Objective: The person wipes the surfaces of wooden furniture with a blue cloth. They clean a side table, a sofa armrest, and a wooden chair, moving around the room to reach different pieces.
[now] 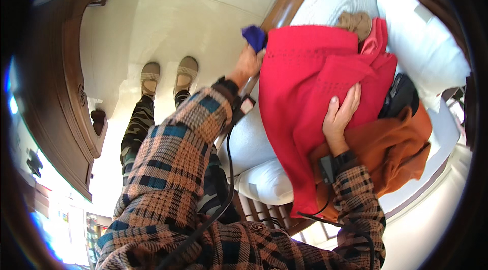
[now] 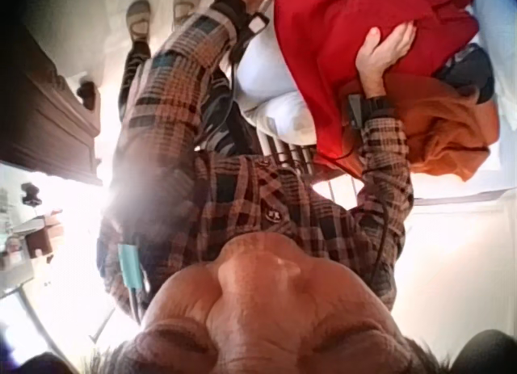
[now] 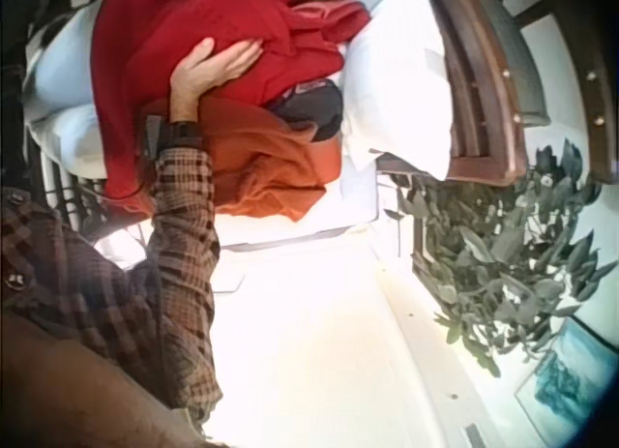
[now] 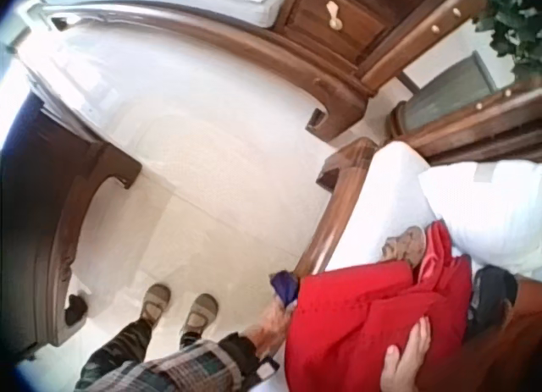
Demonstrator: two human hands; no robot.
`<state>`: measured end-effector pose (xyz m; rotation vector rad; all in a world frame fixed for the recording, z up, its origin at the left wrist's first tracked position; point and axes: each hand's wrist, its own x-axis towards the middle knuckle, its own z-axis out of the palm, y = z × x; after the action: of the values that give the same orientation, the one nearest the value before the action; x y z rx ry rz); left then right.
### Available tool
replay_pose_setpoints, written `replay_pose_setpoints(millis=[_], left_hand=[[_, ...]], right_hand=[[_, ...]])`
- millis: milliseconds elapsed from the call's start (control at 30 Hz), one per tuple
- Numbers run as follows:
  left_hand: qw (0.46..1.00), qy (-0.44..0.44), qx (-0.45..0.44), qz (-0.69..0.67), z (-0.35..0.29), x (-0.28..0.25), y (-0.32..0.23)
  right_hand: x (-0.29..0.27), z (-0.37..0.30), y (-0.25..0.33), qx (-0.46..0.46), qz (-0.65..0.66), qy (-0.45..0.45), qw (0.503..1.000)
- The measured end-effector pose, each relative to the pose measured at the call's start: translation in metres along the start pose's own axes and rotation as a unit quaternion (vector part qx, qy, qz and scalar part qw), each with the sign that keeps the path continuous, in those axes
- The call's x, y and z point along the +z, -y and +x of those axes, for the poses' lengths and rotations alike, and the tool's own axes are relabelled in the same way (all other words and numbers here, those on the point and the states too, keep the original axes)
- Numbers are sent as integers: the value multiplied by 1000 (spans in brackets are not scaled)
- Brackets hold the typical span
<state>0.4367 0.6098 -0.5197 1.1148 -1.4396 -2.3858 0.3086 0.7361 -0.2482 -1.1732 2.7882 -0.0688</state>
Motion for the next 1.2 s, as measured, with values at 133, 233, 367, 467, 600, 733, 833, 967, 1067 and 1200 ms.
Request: replay_pose_setpoints(millis=[133, 233, 367, 467, 600, 733, 833, 967, 1067, 1200], left_hand=[[990, -5, 121, 71, -10, -4, 17], [983, -27, 81, 160, -87, -23, 31], [944, 85, -197, 249, -201, -59, 44], [934, 40, -166, 313, -230, -67, 53], [955, 66, -106, 267, -178, -63, 48], [963, -15, 186, 192, -72, -33, 32], [993, 20, 85, 77, -50, -25, 28], [962, -1, 186, 201, -136, -41, 42], [977, 39, 1, 210, -234, -67, 64], [960, 70, -154, 223, -326, -93, 99]], right_hand=[[9, -2, -1, -10, -15, -36, 999], [14, -2, -2, -7, -26, -59, 998], [18, -2, -1, -3, -40, -74, 996], [19, 0, -1, -8, -47, -89, 995], [20, 0, -2, -26, -48, -99, 994], [23, 5, -6, -50, -58, -129, 989], [24, 9, -10, -68, -63, -144, 985], [18, 4, -6, -10, -93, -118, 989], [23, 16, -7, -75, -101, -157, 980], [26, 19, -14, -83, -118, -160, 977]])
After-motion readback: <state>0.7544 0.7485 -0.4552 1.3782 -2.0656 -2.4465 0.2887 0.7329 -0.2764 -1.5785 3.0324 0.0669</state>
